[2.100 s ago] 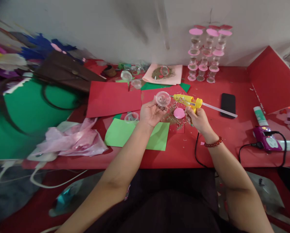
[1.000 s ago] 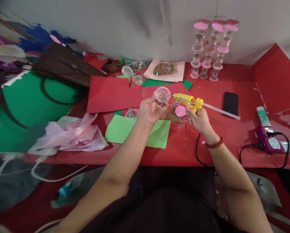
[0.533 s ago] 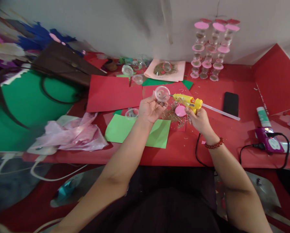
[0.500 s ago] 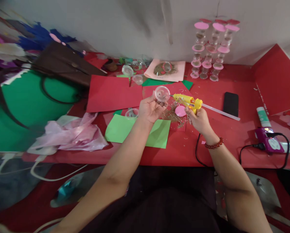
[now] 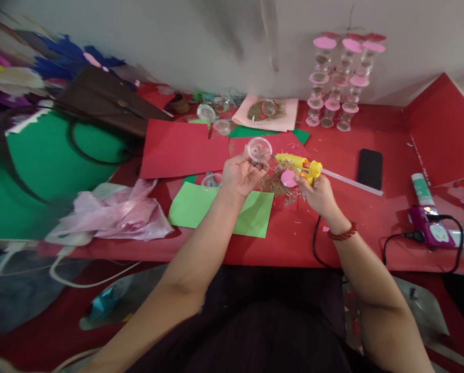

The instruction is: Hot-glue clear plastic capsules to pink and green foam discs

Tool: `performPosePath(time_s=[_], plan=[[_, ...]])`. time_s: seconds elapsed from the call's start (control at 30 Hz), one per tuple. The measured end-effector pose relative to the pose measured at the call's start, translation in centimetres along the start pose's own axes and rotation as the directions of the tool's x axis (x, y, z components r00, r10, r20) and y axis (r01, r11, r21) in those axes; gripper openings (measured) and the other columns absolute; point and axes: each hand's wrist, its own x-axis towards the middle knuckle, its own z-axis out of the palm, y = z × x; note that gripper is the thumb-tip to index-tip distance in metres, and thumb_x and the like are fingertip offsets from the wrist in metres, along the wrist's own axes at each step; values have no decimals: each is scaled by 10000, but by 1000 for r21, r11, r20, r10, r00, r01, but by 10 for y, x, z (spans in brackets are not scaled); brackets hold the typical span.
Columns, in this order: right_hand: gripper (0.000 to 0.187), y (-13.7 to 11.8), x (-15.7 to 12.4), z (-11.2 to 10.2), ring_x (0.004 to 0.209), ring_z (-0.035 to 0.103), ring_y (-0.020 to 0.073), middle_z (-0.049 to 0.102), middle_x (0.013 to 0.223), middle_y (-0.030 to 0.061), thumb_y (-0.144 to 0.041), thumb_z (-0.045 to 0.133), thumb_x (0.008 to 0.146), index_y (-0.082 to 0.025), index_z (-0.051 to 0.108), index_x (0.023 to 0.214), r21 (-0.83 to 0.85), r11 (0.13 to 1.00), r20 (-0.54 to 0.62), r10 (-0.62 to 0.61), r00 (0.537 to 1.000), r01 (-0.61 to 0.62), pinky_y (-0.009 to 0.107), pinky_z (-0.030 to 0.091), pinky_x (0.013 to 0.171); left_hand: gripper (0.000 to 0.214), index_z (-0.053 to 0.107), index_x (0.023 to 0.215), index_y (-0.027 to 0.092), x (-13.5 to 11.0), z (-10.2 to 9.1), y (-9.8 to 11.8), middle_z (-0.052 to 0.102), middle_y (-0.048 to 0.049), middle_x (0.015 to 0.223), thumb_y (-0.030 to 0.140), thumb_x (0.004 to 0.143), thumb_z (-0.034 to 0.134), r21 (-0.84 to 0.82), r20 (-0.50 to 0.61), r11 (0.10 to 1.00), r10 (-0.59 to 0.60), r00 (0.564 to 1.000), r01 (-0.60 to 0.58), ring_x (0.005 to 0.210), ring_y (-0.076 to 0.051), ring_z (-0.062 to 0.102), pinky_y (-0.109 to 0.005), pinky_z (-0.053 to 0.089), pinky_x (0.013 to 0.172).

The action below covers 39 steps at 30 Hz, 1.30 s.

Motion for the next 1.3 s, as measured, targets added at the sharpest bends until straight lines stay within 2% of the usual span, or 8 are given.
performPosePath(time_s=[0.37,0.5,0.73,0.97,1.13,1.3], plan=[[674,-12,-3,3,411,416,78,480,473,-49,-878,699,735,-234,529,632,-56,998,16,14,1000,-13,248,334,420,408,675,1272,167,1,0,0,778,-92,946,77,884,592,-23,-12,1000,8,1000,-8,761,-169,696,-280,524,711],[665,-16,-4,3,434,401,78,462,479,-57,-867,692,752,-238,507,640,-75,997,47,-21,999,24,246,316,431,408,671,1261,151,0,1,0,763,-77,894,41,883,564,-57,-4,998,-3,1000,3,741,-153,691,-256,511,681],[625,-19,-3,5,529,452,116,479,545,-45,-841,687,777,-222,600,773,-91,992,64,-82,995,88,267,355,484,393,685,1233,161,0,2,0,735,-45,813,24,885,565,-69,-3,998,-12,1000,12,733,-152,690,-254,503,685],[558,-23,-4,6,553,485,135,478,537,-35,-779,718,809,-229,628,771,-80,987,72,-133,989,138,271,367,494,372,695,1214,140,-3,4,0,707,-44,778,15,902,535,-92,-20,996,-14,1000,12,758,-156,686,-264,494,701],[554,-31,-6,9,493,405,113,453,517,-50,-770,712,807,-220,651,806,-67,991,112,-106,988,114,275,304,455,396,692,1219,160,-3,6,0,690,-38,782,6,888,537,-94,-49,996,-12,999,7,731,-152,665,-263,484,696],[509,-36,-8,10,469,385,100,463,517,-56,-707,732,806,-203,668,848,-42,994,126,-98,987,104,273,298,443,407,685,1229,154,-2,5,-1,680,-39,785,-1,884,533,-94,-51,996,-10,999,5,714,-149,636,-265,477,696]])
